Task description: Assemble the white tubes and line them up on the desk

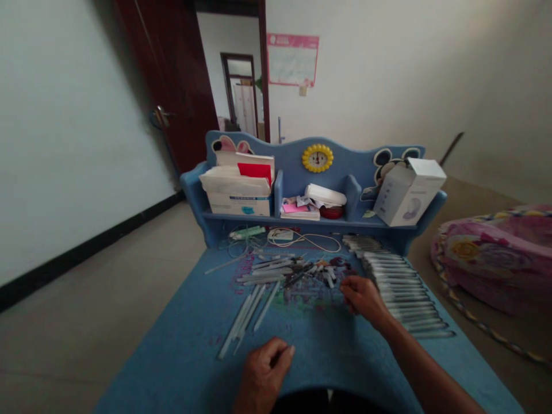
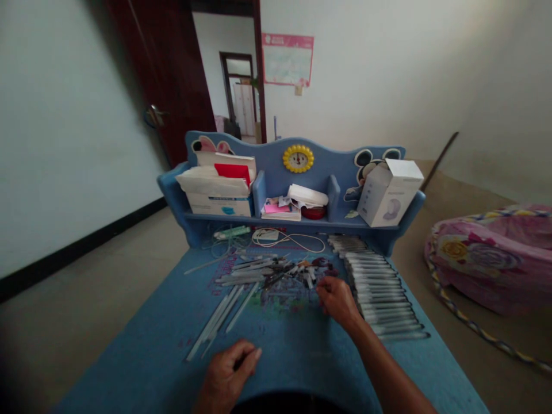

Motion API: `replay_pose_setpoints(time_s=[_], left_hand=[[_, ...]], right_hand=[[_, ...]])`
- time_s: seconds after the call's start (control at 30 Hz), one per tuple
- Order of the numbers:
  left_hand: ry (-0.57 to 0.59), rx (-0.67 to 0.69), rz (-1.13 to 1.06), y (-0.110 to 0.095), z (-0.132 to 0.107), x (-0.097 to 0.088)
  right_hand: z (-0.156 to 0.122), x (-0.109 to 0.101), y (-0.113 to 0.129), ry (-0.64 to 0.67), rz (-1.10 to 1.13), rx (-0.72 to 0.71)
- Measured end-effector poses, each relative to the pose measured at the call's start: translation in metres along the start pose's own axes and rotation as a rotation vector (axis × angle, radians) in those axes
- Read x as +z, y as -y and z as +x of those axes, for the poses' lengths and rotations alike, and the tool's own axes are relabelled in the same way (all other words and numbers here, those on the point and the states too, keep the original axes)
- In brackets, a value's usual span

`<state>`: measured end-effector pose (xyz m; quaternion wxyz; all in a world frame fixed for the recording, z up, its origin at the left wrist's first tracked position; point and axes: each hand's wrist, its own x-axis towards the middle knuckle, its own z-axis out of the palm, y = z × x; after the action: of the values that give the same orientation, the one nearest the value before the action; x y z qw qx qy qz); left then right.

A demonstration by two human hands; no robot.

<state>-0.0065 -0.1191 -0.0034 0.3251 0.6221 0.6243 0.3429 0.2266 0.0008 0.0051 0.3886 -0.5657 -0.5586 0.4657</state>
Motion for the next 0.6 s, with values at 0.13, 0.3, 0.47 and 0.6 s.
replay_pose_setpoints(time_s=[0.13,0.3,0.47,0.6], left_hand=[[0.005,0.025,-0.025,0.001,-0.001,0.000],[0.012,0.022,-0.044,-0.001,-0.004,-0.002],[0.025,0.025,-0.057,0.002,-0.005,-0.001],[0.014,0.044,-0.069,0.002,-0.006,0.000]], right_hand=[[0.006,0.015,-0.001,0.019,-0.136,-0.029],[0.013,0.029,0.000,0.012,-0.323,-0.035],[0.022,0.031,0.000,-0.030,-0.500,-0.028],[0.024,0.029,-0.001,-0.085,-0.667,-0.023]])
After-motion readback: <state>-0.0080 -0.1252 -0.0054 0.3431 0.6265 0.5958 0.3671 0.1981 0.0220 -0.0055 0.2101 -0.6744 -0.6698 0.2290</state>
